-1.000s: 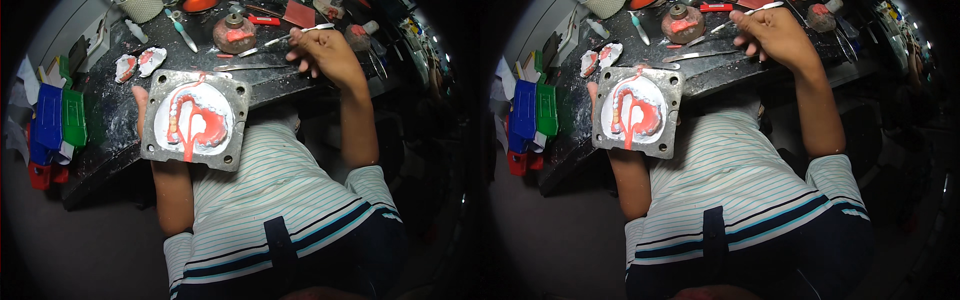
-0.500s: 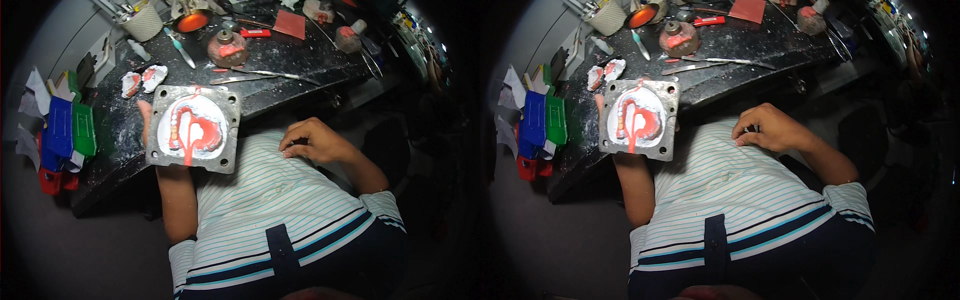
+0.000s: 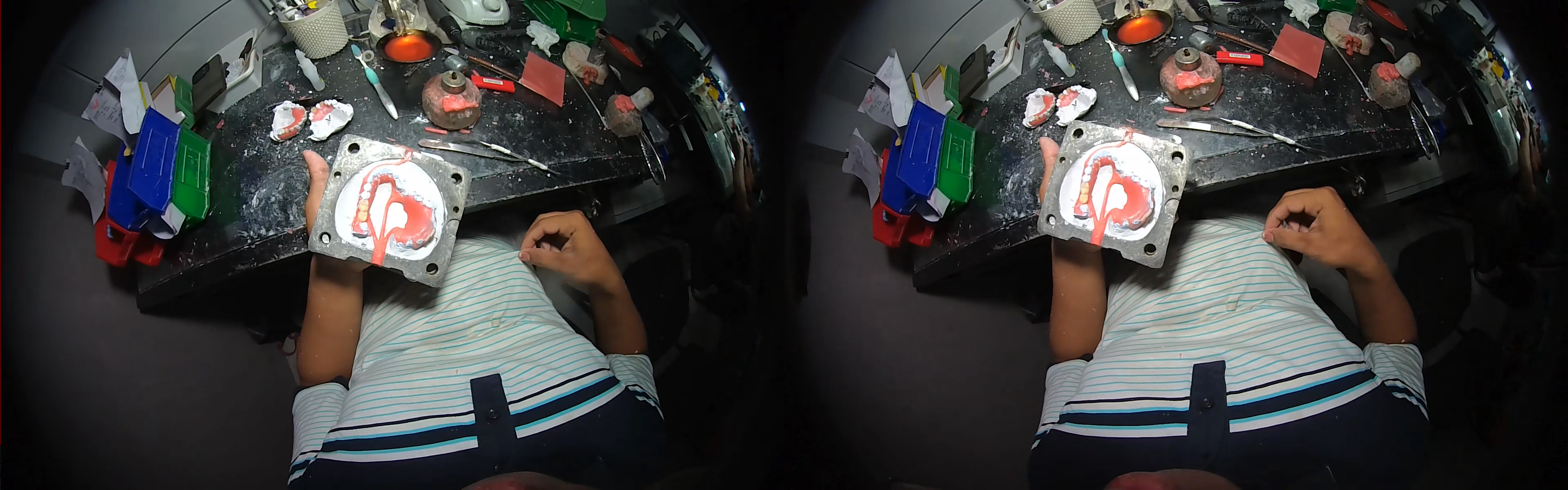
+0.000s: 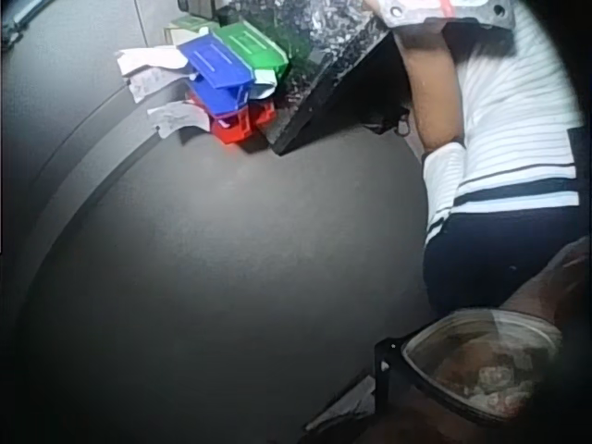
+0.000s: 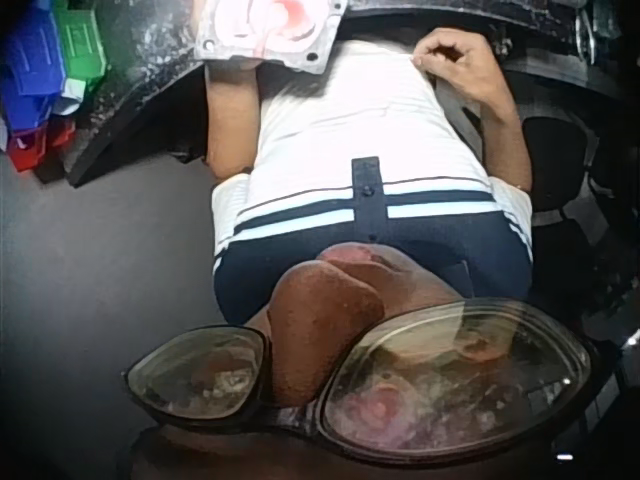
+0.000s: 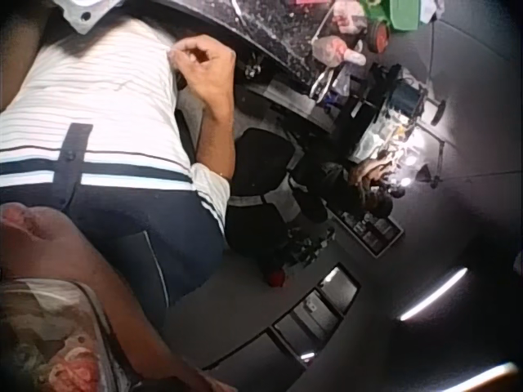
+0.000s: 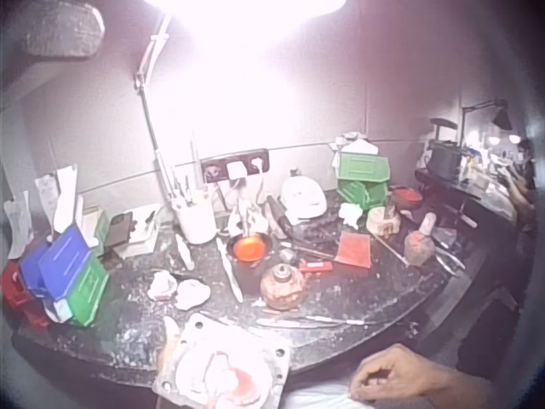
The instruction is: The person uses a metal spatula to apply and smooth pink acrylic material onto a dental mold held in a metal frame. The person repeatedly adds material and shapes the gum area around the teeth.
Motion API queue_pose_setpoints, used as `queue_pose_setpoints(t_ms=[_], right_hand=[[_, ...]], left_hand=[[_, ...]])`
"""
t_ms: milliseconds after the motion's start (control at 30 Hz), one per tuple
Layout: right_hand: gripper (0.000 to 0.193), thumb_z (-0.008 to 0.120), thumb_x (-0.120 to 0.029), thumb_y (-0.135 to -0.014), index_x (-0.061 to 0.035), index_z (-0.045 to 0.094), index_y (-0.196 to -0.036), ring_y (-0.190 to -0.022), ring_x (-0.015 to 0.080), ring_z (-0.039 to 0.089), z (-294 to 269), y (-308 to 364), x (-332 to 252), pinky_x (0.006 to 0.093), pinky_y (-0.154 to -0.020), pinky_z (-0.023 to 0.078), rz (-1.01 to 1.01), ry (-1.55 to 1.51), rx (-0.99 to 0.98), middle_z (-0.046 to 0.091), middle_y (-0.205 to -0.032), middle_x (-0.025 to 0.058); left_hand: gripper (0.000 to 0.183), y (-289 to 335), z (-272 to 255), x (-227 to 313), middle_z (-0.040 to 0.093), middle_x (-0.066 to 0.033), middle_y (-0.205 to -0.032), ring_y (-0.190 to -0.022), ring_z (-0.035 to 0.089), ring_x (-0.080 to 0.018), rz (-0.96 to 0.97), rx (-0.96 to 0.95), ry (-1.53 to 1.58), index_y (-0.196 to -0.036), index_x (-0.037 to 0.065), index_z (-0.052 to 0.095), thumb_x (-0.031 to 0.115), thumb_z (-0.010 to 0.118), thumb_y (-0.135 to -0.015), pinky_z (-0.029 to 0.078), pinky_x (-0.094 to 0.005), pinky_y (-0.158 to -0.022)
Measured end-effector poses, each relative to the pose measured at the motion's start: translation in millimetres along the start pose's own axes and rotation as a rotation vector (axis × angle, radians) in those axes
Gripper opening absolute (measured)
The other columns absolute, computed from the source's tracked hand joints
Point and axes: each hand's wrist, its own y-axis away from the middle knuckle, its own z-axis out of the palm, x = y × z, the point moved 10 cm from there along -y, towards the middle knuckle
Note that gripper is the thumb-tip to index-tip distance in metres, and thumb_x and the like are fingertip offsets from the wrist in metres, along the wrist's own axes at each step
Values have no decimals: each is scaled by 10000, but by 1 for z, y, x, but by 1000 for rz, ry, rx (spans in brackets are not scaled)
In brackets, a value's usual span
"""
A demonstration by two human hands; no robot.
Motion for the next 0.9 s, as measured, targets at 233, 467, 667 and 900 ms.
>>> queue_pose_setpoints(t_ms=[233,467,667,900], right_hand=[[75,801,-29,-859,11,738,-870,-652,4,503,-6,3,1,193,-581,370,10,-144,3,642,-768,-23],[93,701,-78,-964,6,681,-933,-744,16,525,-16,7,-4,203,-670,418,-18,-245,41,611,-812,-24],[163,635,-98,-999,-34,619,-850,-681,18,436,-11,11,4,217,-596,341,79,-284,-8,535,-752,-46],[279,644,-57,-969,-48,541,-710,-570,29,351,-13,10,0,273,-514,259,-26,-104,-67,443,-633,-64]], left_hand=[[874,-1,-7,3,641,-255,-1325,-1178,664,-380,-24,-21,-30,-1378,-52,539,722,368,-1010,545,-543,-1014],[864,7,25,-1,650,-253,-1308,-1161,675,-366,-28,-231,114,-1364,-48,549,720,362,-1014,553,-532,-1007],[841,8,22,3,658,-243,-1297,-1152,678,-361,27,-207,71,-1351,-41,560,706,357,-1023,557,-529,-1002],[822,8,19,7,679,-216,-1274,-1139,686,-347,79,-196,30,-1341,-25,584,699,351,-1029,557,-519,-1004]])
